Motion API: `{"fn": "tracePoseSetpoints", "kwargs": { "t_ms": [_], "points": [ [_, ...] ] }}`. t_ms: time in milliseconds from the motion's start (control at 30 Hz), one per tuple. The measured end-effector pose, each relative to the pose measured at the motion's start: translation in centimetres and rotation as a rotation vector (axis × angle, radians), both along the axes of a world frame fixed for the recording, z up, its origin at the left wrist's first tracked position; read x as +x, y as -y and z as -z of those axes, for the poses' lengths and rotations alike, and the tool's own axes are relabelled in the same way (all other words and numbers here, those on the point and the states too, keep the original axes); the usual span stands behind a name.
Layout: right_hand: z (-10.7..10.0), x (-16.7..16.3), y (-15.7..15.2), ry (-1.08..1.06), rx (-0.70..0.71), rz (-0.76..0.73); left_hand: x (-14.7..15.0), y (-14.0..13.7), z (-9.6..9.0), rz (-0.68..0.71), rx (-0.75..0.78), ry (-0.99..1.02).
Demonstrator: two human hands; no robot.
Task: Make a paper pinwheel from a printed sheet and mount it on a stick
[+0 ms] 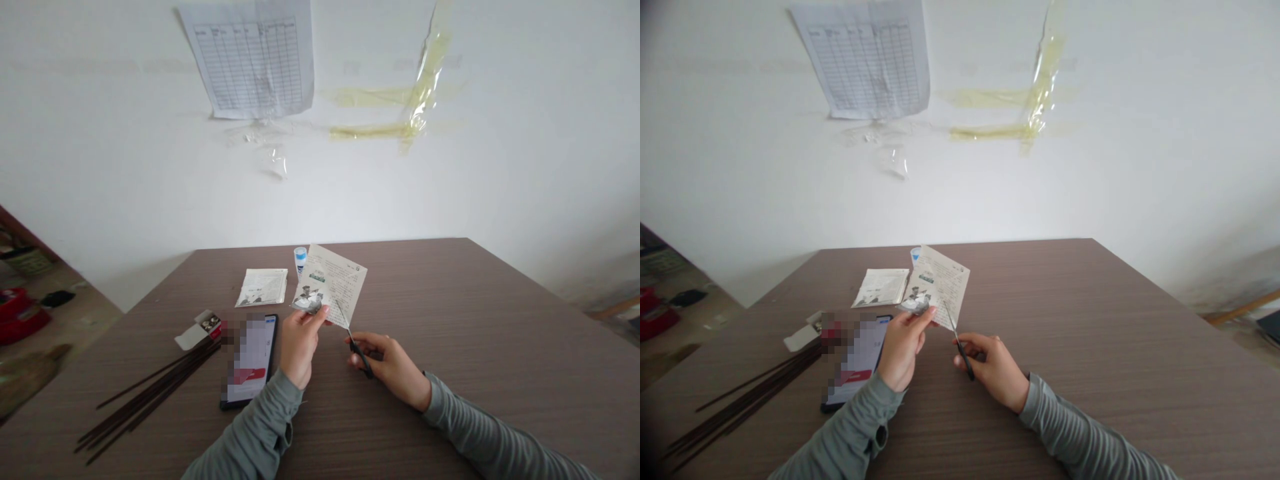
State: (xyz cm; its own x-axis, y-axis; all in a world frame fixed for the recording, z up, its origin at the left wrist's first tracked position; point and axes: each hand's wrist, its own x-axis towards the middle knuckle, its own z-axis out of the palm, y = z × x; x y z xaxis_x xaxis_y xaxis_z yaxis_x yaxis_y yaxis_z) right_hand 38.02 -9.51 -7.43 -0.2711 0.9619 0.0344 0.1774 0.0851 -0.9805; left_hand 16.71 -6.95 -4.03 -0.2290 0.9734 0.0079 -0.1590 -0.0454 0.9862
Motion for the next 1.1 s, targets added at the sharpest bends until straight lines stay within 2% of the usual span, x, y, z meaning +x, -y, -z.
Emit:
{"fn": "tracePoseSetpoints", "kwargs": {
  "t_ms": [167, 467, 1100],
  "points": [
    [0.17, -0.11, -0.01, -0.017, -0.032, -0.02, 0.05, 0.08, 0.02, -0.016, 0.047, 0.01],
    [0.9, -0.02, -0.04, -0.083, -0.035, -0.04, 0.1, 0.36, 0.43, 0.0, 0.036, -0.039],
    [0.43, -0.23, 0.12, -0.041, -0.05, -0.009, 0.3, 0.43, 0.11, 0.004, 0.038, -0.025]
  ]
}}
